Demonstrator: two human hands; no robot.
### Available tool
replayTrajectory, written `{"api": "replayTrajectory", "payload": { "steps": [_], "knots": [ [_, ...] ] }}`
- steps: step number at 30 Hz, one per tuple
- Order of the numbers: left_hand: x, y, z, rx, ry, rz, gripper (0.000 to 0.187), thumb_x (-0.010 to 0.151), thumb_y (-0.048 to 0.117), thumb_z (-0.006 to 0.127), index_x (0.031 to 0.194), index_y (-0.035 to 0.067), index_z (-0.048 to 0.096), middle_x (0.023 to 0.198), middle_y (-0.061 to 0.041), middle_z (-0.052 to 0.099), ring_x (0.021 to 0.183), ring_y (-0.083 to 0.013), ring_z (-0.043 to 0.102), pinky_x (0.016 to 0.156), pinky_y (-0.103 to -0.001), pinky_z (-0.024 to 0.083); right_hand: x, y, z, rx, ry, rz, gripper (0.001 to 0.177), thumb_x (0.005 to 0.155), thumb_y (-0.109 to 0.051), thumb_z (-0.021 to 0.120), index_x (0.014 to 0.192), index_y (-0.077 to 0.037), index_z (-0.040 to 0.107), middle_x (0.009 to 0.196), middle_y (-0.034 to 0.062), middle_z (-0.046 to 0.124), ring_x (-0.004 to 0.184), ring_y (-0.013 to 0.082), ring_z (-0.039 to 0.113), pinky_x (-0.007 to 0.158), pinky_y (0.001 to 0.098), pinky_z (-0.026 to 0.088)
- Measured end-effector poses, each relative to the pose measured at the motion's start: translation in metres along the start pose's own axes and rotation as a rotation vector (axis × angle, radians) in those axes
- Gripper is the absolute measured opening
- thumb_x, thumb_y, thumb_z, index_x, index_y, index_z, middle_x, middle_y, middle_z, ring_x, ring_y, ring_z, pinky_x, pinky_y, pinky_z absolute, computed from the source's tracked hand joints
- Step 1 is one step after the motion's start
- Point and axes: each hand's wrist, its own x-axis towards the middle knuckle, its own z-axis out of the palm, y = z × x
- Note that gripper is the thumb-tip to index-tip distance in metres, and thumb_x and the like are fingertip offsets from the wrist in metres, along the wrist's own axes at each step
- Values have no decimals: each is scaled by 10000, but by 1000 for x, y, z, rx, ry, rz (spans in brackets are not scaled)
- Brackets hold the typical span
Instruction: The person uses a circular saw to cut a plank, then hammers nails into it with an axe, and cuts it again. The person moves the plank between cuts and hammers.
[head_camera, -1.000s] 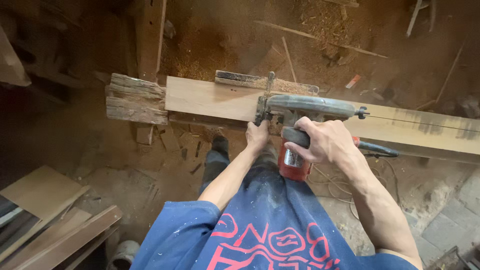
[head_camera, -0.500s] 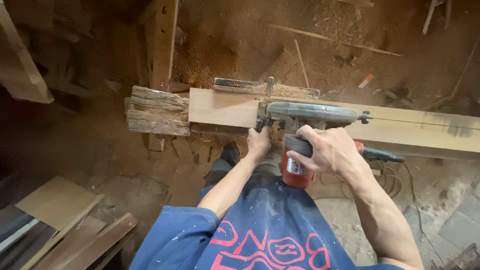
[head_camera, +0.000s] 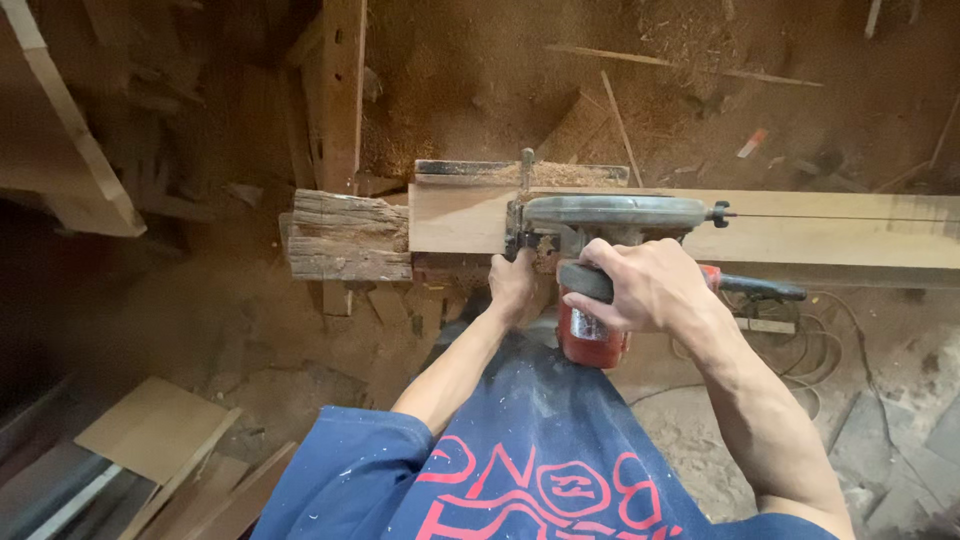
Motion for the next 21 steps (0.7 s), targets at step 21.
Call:
{"api": "replayTrajectory", "payload": {
  "steps": [21],
  "knots": [
    [68,-43,-75,33,118,95,650,815,432,711,1130,-128,613,1025,-282,707,913,-362,702,818,-464,543,54,-77,19,2,-79,8,529,808,-551,730,1096,-118,632,847,166,753,729,396,717,659,494,573]
  ]
}}
